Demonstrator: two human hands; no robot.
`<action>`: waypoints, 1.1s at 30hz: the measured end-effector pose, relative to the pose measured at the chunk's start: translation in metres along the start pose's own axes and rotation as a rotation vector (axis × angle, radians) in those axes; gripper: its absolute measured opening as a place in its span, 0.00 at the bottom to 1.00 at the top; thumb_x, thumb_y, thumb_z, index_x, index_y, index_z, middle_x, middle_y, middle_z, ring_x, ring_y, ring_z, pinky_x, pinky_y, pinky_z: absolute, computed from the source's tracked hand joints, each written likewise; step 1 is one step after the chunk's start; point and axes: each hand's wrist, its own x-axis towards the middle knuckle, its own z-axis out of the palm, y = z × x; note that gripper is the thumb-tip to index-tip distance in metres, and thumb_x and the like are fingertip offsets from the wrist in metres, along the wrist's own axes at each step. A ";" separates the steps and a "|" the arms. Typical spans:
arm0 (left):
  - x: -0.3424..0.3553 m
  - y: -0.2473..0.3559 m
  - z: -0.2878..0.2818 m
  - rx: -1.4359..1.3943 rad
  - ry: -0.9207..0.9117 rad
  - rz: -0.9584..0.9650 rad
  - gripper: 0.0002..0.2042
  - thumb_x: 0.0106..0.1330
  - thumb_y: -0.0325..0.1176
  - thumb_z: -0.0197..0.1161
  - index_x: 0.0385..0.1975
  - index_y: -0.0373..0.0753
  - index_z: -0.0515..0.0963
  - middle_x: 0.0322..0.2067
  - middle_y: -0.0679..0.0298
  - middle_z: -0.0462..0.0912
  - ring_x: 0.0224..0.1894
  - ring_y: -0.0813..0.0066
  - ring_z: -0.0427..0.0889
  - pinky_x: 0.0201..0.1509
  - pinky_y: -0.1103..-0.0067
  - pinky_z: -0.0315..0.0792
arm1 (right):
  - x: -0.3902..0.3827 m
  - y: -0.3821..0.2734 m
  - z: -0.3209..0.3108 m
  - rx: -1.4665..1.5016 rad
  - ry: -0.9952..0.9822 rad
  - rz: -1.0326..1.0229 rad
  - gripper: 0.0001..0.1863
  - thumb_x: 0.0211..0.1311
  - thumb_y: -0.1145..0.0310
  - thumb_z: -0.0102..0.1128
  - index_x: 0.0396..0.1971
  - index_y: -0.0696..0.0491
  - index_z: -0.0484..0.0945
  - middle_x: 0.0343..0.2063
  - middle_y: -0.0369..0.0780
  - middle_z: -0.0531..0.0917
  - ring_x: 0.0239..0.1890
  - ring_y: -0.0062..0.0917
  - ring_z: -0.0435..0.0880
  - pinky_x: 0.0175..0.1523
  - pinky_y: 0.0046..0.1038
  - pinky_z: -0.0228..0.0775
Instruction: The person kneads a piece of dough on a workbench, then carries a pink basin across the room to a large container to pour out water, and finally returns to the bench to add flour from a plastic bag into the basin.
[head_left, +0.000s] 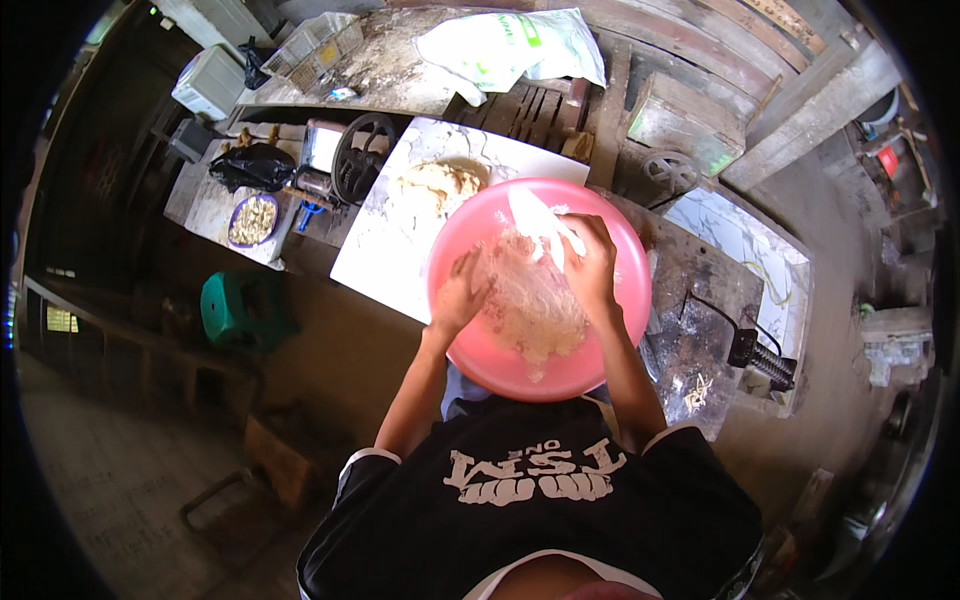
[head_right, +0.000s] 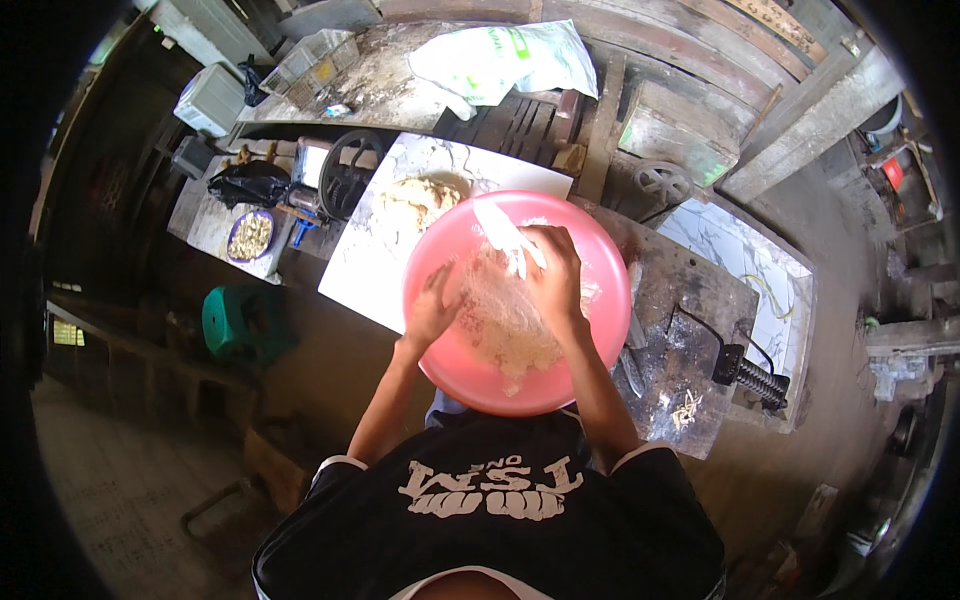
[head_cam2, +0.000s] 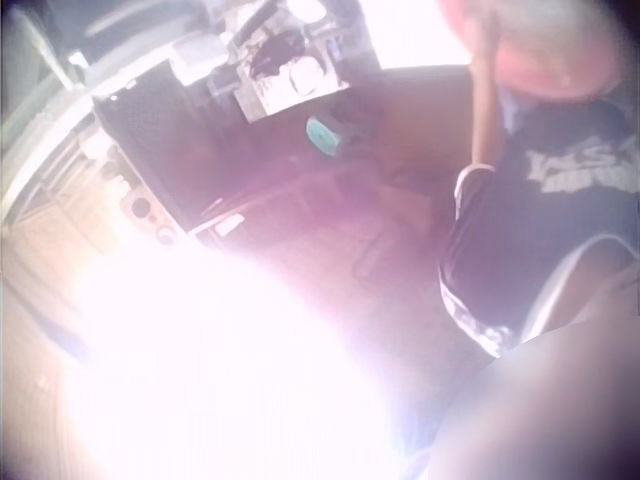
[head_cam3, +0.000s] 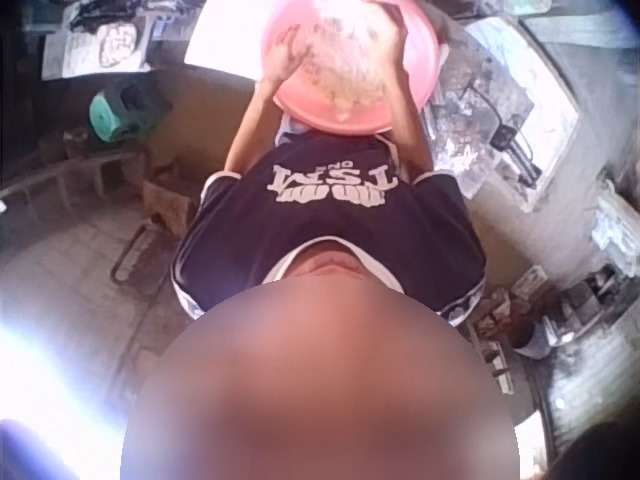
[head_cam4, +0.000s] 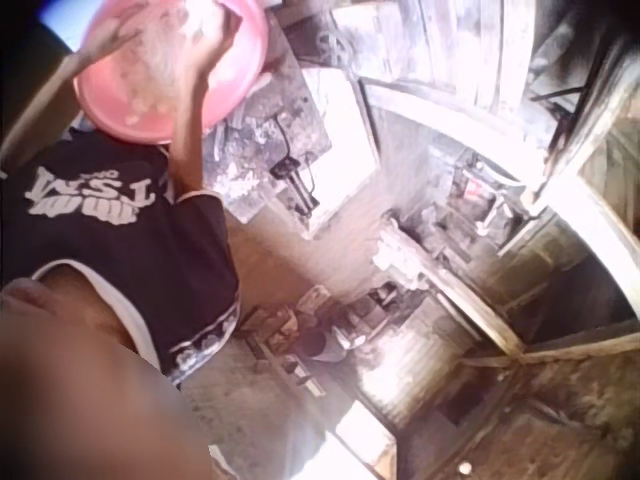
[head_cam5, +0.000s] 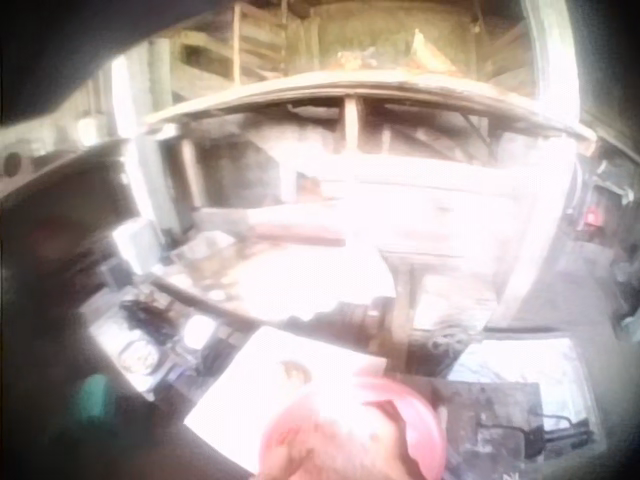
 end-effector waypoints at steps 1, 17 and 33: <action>-0.003 -0.001 0.000 -0.042 0.108 -0.002 0.26 0.54 0.35 0.56 0.53 0.35 0.58 0.51 0.48 0.63 0.54 0.53 0.60 0.56 0.68 0.58 | 0.004 -0.002 0.000 0.023 -0.078 0.029 0.13 0.38 0.87 0.55 0.28 0.60 0.73 0.28 0.43 0.76 0.33 0.34 0.74 0.36 0.29 0.67; 0.014 0.047 -0.022 -0.693 0.031 0.023 0.06 0.55 0.23 0.55 0.31 0.29 0.74 0.19 0.67 0.75 0.20 0.85 0.70 0.36 0.82 0.69 | 0.003 -0.008 -0.019 0.166 -0.507 -0.022 0.15 0.42 0.84 0.54 0.34 0.61 0.71 0.32 0.44 0.75 0.36 0.34 0.75 0.41 0.26 0.66; 0.046 0.029 0.003 -0.561 -0.028 0.214 0.12 0.51 0.19 0.55 0.37 0.30 0.72 0.21 0.58 0.78 0.23 0.81 0.75 0.27 0.82 0.70 | 0.012 0.006 -0.032 -0.167 -0.489 0.011 0.17 0.36 0.86 0.52 0.33 0.58 0.72 0.31 0.48 0.76 0.35 0.40 0.74 0.41 0.32 0.66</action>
